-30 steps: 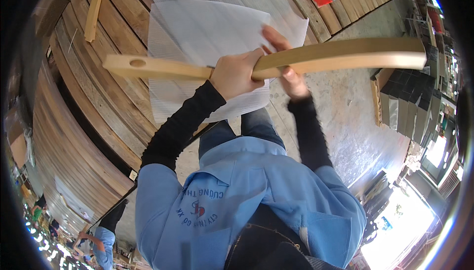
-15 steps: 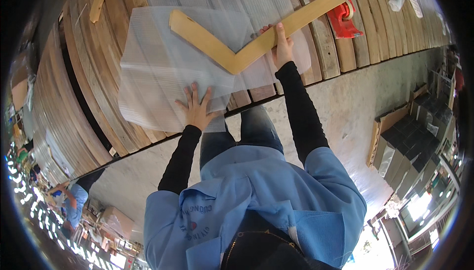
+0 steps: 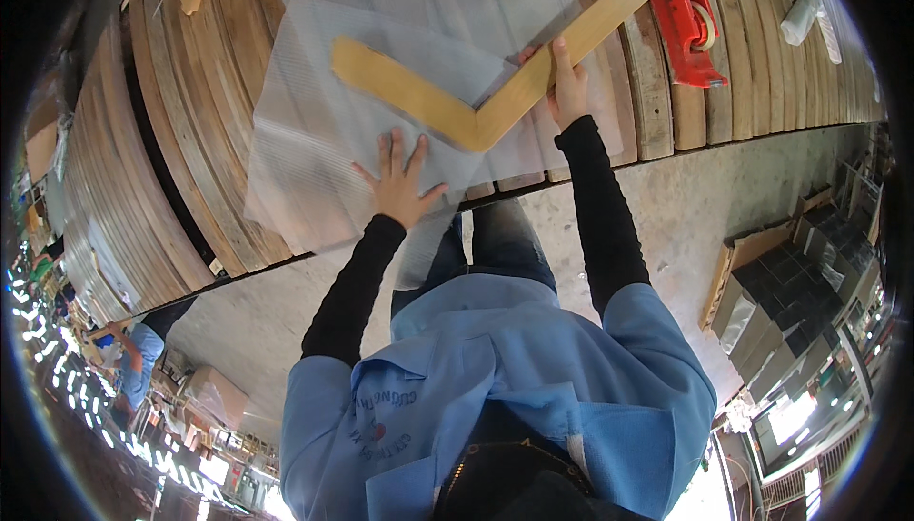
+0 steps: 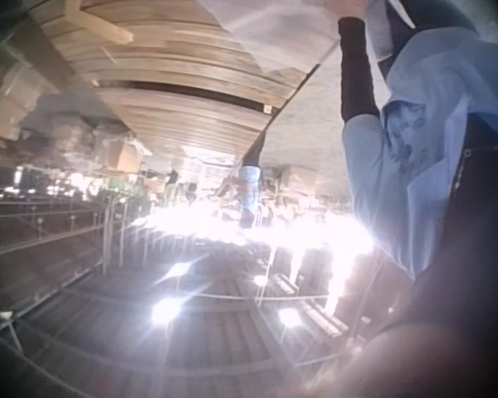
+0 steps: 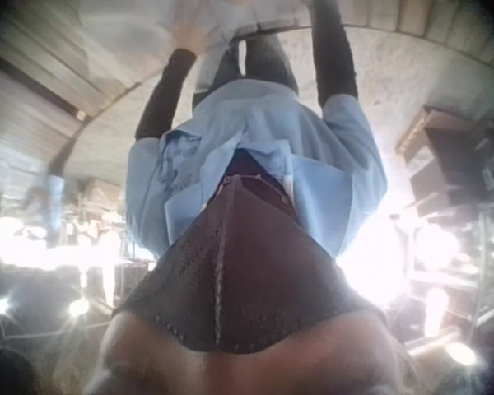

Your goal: The person wraps L-shaped wooden parts in bubble wrap and secures them with tape. They repeatedly place each part on a sheet of bubble wrap, fold the wrap around it, and apply tape to seal the package.

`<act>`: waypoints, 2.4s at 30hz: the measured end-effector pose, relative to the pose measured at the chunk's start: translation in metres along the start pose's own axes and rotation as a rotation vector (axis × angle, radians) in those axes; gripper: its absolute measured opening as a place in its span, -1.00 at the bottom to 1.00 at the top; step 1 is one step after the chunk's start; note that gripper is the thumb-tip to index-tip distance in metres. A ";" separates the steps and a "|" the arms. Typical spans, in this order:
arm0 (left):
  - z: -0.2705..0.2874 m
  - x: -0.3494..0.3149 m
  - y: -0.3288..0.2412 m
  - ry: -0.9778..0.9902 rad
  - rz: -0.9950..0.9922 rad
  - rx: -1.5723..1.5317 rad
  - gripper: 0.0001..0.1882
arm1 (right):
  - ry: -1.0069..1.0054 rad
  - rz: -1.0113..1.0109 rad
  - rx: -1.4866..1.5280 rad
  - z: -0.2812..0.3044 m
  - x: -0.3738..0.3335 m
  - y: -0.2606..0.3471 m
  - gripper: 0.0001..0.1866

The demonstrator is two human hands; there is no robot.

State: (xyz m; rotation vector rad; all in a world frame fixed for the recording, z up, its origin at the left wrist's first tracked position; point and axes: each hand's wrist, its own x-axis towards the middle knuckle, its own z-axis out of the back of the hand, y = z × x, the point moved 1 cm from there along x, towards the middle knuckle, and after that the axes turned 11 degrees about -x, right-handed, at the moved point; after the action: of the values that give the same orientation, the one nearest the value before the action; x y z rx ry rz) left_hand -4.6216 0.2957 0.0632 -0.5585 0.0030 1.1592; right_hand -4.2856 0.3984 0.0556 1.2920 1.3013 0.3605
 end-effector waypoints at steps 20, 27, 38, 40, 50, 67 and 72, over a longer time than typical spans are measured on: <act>0.077 0.198 0.014 -0.364 -0.520 -0.178 -0.66 | -0.318 0.062 -1.669 -0.078 0.014 0.011 -0.04; 0.075 0.251 0.032 -0.082 -0.713 -0.029 -0.70 | -0.407 0.078 -1.576 -0.075 -0.011 0.003 -0.08; 0.130 0.175 0.026 0.071 -1.125 -0.297 -0.85 | 0.397 0.651 -1.874 -0.085 -0.058 0.013 -0.70; 0.130 0.150 0.032 0.127 -1.036 -0.306 -0.87 | 0.371 0.709 -1.790 -0.080 -0.097 0.013 -0.67; 0.111 0.124 0.002 0.070 -0.888 -0.210 -0.52 | 0.028 0.912 -1.815 -0.046 -0.189 -0.121 -0.48; 0.126 0.118 0.042 0.255 -0.671 -0.090 -0.20 | -0.359 0.684 -1.811 0.002 -0.020 -0.037 -0.39; 0.117 0.085 0.056 0.195 -0.484 -0.175 -0.17 | -0.587 0.520 -1.704 -0.008 -0.027 -0.055 -0.39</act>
State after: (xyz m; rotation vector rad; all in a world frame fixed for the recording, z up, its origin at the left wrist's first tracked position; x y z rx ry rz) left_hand -4.6670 0.4336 0.1170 -0.7760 -0.0638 0.6339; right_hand -4.3255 0.3625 0.0252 0.1214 -0.1186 1.0361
